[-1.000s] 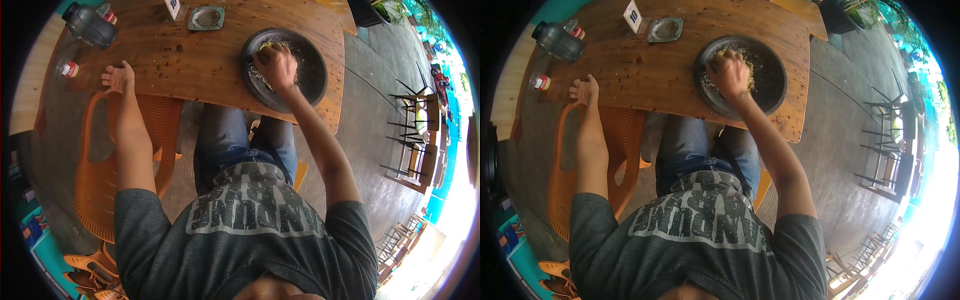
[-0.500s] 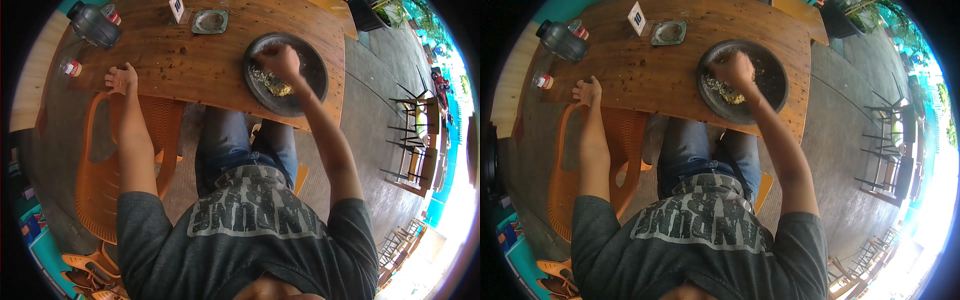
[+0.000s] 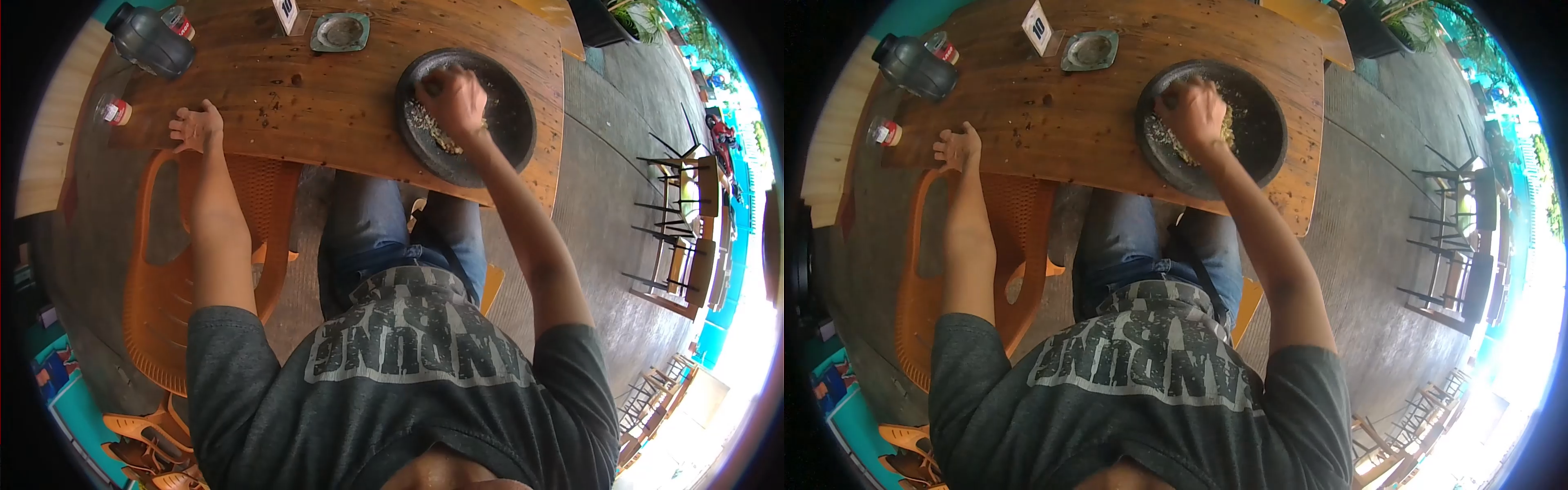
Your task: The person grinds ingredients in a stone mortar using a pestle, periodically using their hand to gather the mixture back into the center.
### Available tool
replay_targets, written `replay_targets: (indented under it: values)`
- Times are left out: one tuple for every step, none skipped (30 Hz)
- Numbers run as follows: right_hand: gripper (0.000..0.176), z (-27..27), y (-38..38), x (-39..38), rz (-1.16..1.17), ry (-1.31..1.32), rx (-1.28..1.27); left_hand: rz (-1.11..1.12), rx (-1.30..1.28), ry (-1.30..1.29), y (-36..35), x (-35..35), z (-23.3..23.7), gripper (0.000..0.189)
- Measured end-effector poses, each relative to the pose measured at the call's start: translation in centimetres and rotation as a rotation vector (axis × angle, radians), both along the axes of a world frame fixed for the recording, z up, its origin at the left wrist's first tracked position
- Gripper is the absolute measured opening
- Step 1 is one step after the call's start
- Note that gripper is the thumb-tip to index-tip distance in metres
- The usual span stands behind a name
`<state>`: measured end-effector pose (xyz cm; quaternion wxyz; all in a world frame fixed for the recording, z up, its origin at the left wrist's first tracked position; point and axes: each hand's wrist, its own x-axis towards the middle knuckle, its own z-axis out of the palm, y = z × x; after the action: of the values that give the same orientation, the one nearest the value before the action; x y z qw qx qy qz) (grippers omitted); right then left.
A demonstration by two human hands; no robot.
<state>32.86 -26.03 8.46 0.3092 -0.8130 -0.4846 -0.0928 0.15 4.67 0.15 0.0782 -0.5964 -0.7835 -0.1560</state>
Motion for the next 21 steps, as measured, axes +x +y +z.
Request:
replay_targets:
  values:
    - [0.021, 0.3, 0.2, 0.6, -0.022, 0.058, -0.041, -0.005, 0.009, -0.003, 0.0, 0.0, 0.0, 0.052]
    - [0.020, 0.5, 0.1, 0.9, -0.024, 0.141, -0.095, -0.015, 0.030, -0.010, 0.0, 0.0, -0.1, 0.052]
    - [0.020, 1.0, -0.2, 0.7, -0.022, 0.224, -0.150, -0.022, 0.050, -0.017, 0.0, -0.2, -0.3, 0.051]
    - [0.020, 1.3, -0.6, 0.3, -0.020, 0.307, -0.210, -0.027, 0.067, -0.024, 0.0, -0.3, -0.4, 0.051]
    - [0.019, 1.2, -1.5, -1.0, 0.039, 0.196, -0.187, -0.015, 0.046, -0.024, -0.1, -0.2, -0.1, 0.051]
    - [0.020, 0.7, -1.5, -1.0, 0.056, 0.072, -0.136, -0.002, 0.024, -0.027, -0.1, 0.1, 0.5, 0.051]
    - [0.020, 0.2, -1.8, -1.1, 0.066, -0.047, -0.088, 0.003, -0.003, -0.024, -0.4, 0.2, 0.6, 0.051]
    - [0.021, -0.2, -2.2, -1.1, 0.074, -0.166, -0.036, 0.000, -0.005, -0.026, -0.5, 0.3, 0.3, 0.051]
    - [0.021, -0.4, -1.6, 0.0, 0.050, -0.169, -0.073, -0.004, 0.000, -0.028, -0.4, 0.3, 0.3, 0.051]
    - [0.021, 0.2, -1.1, 0.6, 0.012, -0.043, -0.144, -0.006, 0.007, -0.029, -0.3, 0.2, 0.5, 0.051]
    - [0.020, 1.0, -0.4, 1.3, -0.021, 0.081, -0.212, -0.016, 0.010, -0.040, -0.3, 0.2, 0.6, 0.051]
    - [0.020, 1.8, 0.1, 1.5, -0.052, 0.205, -0.282, -0.025, 0.011, -0.051, -0.6, 0.0, 0.6, 0.052]
    - [0.020, 2.4, -0.1, 1.1, -0.031, 0.342, -0.323, -0.032, 0.010, -0.064, -0.6, -0.1, 0.6, 0.052]
    - [0.019, 1.1, -0.8, 0.2, 0.018, 0.192, -0.215, -0.029, -0.011, -0.071, -0.4, -0.1, 0.6, 0.054]
    - [0.018, 0.6, -1.9, -1.1, 0.068, 0.034, -0.103, -0.027, -0.034, -0.076, -0.1, -0.2, 0.6, 0.055]
    - [0.018, 0.4, -2.5, -1.9, 0.121, -0.124, 0.007, -0.023, -0.060, -0.081, 0.0, -0.3, 0.4, 0.057]
    - [0.017, 0.2, -2.5, -1.6, 0.109, -0.134, -0.006, -0.016, -0.053, -0.076, -0.1, -0.5, 0.2, 0.057]
    - [0.016, 0.1, -2.4, -0.8, 0.090, -0.144, -0.018, -0.015, -0.044, -0.070, -0.1, -0.4, 0.1, 0.056]
    - [0.016, 0.3, -2.2, -0.3, 0.064, -0.154, -0.025, -0.021, -0.030, -0.064, 0.0, -0.2, 0.2, 0.056]
    - [0.014, 0.9, -1.6, 0.3, 0.003, 0.035, -0.083, -0.029, -0.036, -0.065, 0.0, 0.0, 0.1, 0.057]
    - [0.013, 2.0, -1.2, 0.7, -0.027, 0.202, -0.198, -0.029, -0.036, -0.070, -0.1, -0.1, 0.0, 0.057]
